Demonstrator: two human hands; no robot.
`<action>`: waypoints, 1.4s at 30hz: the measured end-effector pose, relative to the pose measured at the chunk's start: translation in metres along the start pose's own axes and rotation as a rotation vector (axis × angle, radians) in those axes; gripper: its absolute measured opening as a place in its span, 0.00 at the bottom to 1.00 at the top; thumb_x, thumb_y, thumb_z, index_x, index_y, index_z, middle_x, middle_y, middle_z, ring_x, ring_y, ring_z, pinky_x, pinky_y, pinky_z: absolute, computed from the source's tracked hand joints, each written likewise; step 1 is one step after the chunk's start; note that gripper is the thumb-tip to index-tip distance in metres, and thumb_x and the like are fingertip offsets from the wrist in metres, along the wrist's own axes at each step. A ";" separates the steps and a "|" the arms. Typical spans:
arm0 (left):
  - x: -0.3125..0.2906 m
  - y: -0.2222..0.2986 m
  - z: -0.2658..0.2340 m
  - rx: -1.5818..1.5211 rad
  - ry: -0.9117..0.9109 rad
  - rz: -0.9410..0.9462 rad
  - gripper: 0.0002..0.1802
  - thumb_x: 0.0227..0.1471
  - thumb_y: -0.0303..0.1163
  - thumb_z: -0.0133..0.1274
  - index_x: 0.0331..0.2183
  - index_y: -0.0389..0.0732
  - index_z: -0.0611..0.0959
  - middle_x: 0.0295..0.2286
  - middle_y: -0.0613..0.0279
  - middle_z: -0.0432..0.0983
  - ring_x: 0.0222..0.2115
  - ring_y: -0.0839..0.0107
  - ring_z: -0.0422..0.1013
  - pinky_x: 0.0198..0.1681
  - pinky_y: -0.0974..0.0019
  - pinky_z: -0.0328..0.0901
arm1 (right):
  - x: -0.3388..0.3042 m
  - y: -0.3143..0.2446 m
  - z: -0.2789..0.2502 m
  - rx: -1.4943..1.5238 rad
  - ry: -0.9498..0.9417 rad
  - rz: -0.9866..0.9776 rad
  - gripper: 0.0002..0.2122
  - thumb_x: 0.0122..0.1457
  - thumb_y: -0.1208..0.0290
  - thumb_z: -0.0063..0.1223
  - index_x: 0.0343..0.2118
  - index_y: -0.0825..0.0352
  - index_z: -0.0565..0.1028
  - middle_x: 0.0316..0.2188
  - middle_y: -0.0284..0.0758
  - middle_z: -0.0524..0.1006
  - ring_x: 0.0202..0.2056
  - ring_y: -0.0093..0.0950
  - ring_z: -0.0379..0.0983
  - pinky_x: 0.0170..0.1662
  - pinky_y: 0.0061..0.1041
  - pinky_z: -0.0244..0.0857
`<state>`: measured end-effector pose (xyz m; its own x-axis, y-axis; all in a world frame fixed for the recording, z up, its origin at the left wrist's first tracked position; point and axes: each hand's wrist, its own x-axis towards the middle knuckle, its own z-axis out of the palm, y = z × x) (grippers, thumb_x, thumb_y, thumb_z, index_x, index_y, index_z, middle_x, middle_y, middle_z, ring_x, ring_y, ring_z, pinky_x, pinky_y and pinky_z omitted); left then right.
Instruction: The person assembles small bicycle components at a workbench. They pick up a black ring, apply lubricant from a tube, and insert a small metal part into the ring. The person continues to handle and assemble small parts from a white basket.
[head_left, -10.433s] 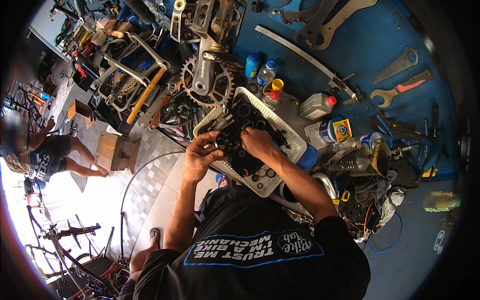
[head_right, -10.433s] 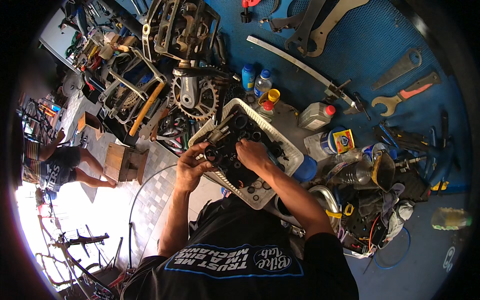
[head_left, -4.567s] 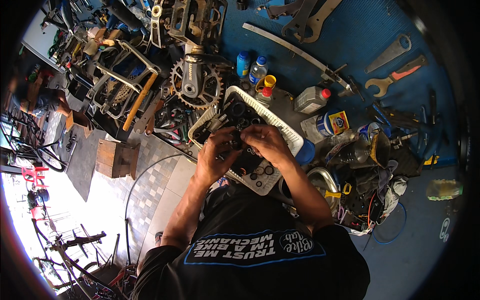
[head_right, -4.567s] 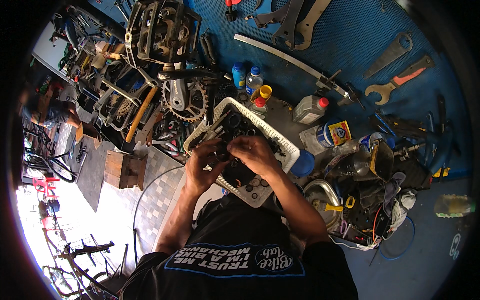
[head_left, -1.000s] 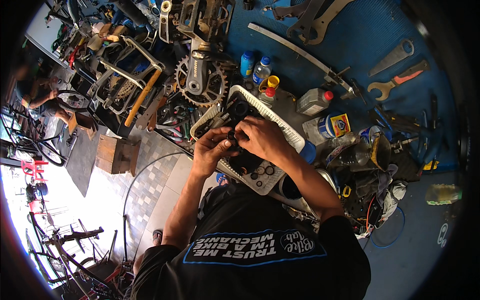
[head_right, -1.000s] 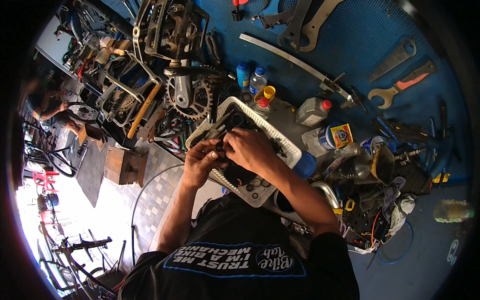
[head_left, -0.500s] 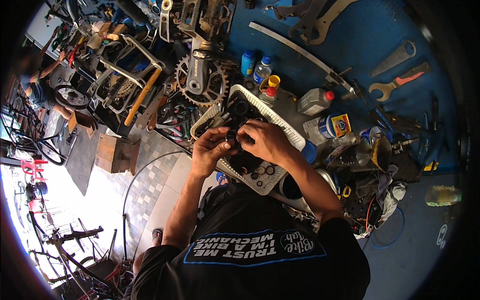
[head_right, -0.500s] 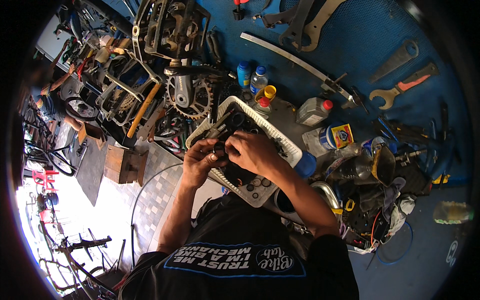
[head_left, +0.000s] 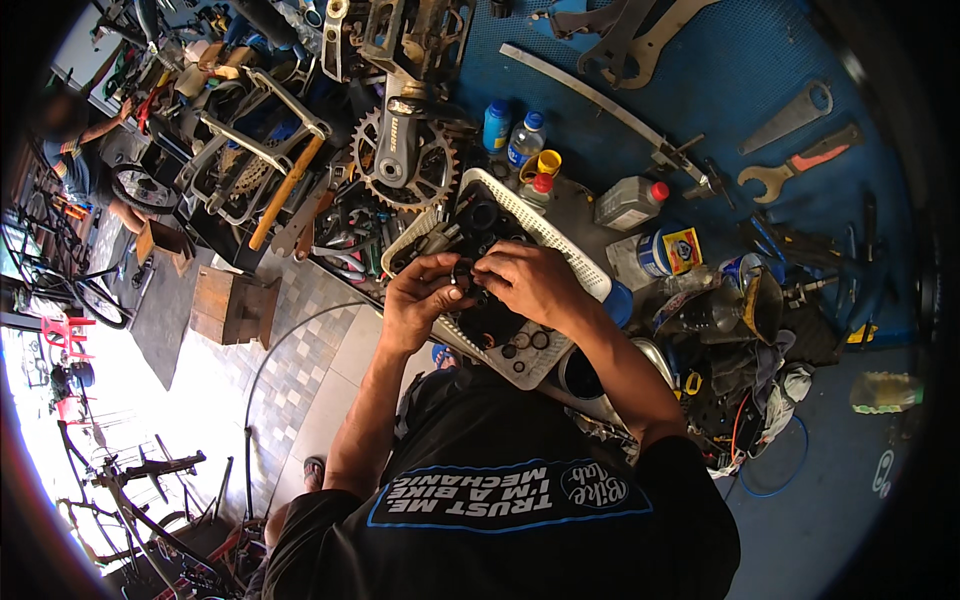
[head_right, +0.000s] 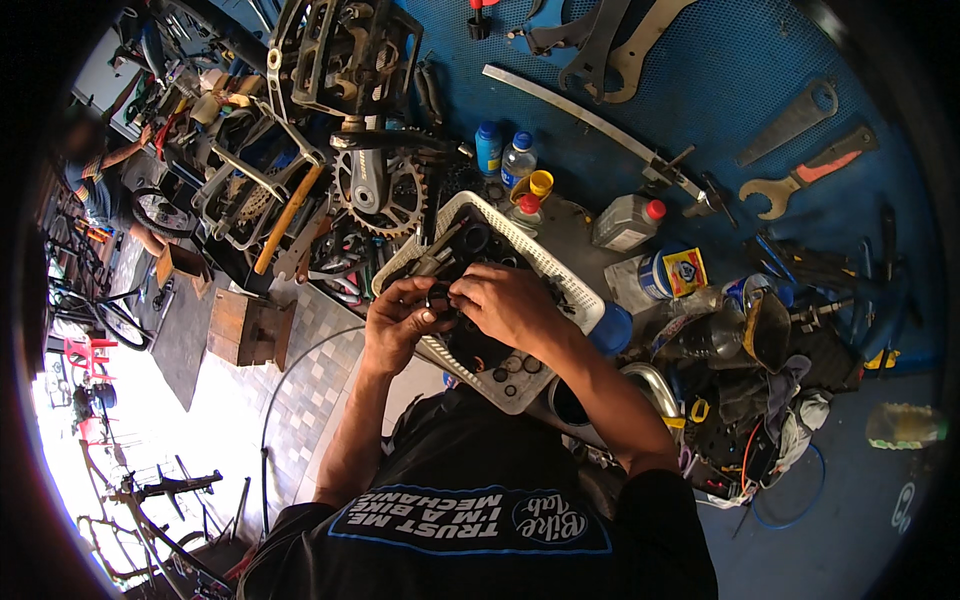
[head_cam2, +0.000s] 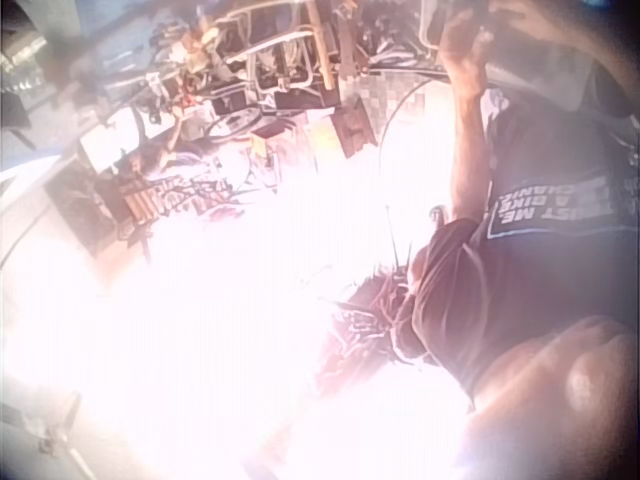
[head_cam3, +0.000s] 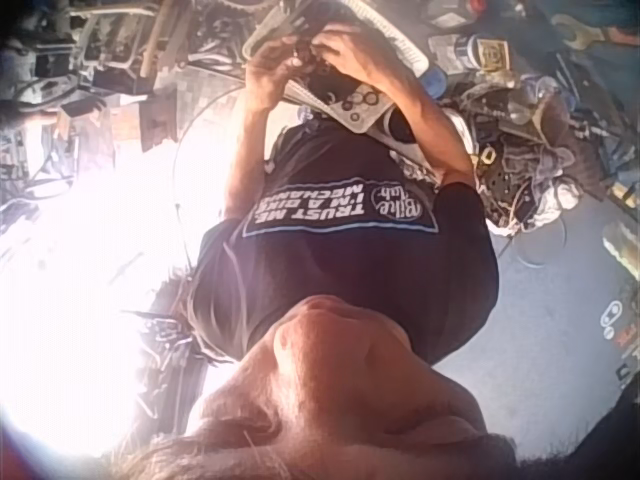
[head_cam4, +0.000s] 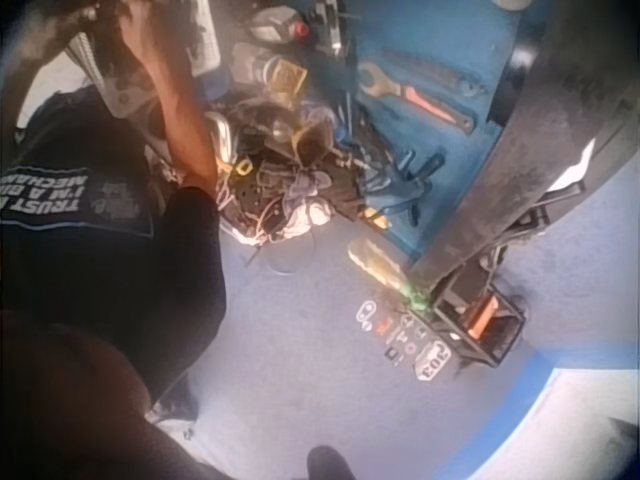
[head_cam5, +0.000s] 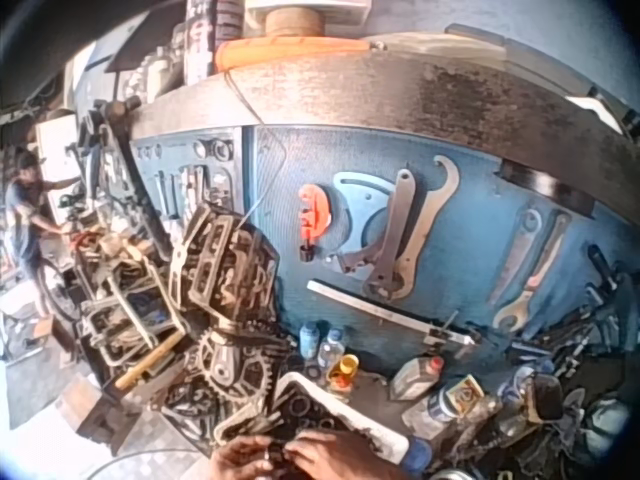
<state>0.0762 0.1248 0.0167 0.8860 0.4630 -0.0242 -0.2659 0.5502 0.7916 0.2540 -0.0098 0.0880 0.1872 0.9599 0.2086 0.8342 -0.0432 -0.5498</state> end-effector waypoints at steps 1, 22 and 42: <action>-0.001 -0.001 -0.001 -0.008 0.004 0.003 0.24 0.56 0.16 0.61 0.54 0.33 0.76 0.50 0.53 0.77 0.51 0.63 0.77 0.50 0.56 0.80 | 0.000 0.001 0.000 0.069 0.010 0.026 0.08 0.60 0.68 0.62 0.39 0.64 0.83 0.37 0.35 0.82 0.38 0.37 0.81 0.42 0.35 0.76; -0.004 -0.003 -0.005 -0.004 0.000 0.043 0.28 0.54 0.13 0.61 0.57 0.32 0.76 0.54 0.50 0.76 0.51 0.64 0.77 0.51 0.55 0.79 | 0.006 0.018 0.002 0.399 0.002 0.379 0.13 0.59 0.59 0.66 0.35 0.67 0.83 0.28 0.39 0.84 0.31 0.31 0.82 0.35 0.30 0.72; -0.014 0.001 -0.025 -0.169 0.113 0.054 0.25 0.59 0.20 0.59 0.58 0.40 0.75 0.50 0.50 0.77 0.41 0.52 0.82 0.39 0.59 0.83 | -0.004 0.085 0.094 -0.323 -0.249 0.077 0.03 0.58 0.74 0.58 0.33 0.66 0.79 0.32 0.37 0.79 0.31 0.40 0.82 0.33 0.39 0.76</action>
<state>0.0538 0.1366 0.0023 0.8231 0.5646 -0.0602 -0.3801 0.6268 0.6802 0.2753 0.0087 -0.0357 0.1572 0.9865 -0.0464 0.9500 -0.1639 -0.2656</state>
